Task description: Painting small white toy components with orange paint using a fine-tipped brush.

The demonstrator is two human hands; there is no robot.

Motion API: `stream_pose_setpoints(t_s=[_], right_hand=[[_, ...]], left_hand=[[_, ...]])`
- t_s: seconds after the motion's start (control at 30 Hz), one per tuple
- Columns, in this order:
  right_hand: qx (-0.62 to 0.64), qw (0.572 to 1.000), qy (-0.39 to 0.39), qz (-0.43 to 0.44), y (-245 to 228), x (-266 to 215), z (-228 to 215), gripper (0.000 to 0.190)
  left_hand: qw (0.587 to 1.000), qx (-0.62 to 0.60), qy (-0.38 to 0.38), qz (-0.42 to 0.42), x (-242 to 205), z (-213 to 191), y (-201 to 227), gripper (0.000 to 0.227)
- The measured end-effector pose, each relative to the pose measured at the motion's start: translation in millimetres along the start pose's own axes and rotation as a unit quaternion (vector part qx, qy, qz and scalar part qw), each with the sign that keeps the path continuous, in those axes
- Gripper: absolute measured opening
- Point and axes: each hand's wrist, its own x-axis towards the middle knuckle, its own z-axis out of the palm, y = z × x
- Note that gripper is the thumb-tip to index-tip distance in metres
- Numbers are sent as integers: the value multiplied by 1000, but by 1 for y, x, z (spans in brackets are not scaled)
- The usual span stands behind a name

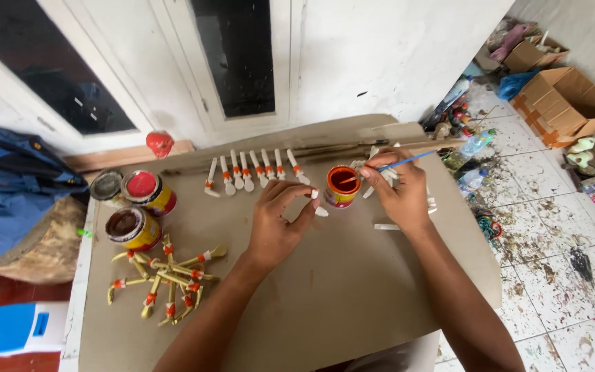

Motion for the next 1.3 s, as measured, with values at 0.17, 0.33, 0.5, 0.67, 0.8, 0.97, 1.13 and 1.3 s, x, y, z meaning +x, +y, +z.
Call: stream_pose_setpoints(t_s=[0.17, 0.33, 0.5, 0.67, 0.8, 0.97, 1.13, 1.3], right_hand=[[-17, 999, -31, -20, -2, 1, 4, 14], [-24, 998, -49, -19, -4, 12, 5, 12], [-3, 996, -89, -22, -32, 21, 4, 27], [-61, 993, -83, -54, -13, 9, -1, 12], [-89, 992, -75, -45, -9, 9, -1, 13], [-87, 993, -76, -35, -7, 11, 6, 13], [-90, 992, -83, -35, -4, 8, 8, 12], [-95, 990, -92, -39, -2, 8, 8, 12]], left_hand=[[1000, 17, -1, -2, -4, 1, -9, 13], [1000, 23, -4, -2, 2, -1, -9, 14], [997, 79, -15, 6, -3, -1, -6, 13], [996, 85, -21, 0, -7, 1, -9, 12], [996, 90, -21, -3, -5, 2, -10, 12], [995, 94, -29, -5, -5, 4, -12, 12], [996, 88, -28, -9, -4, 4, -12, 13], [996, 82, -34, -11, -3, 3, -8, 14]])
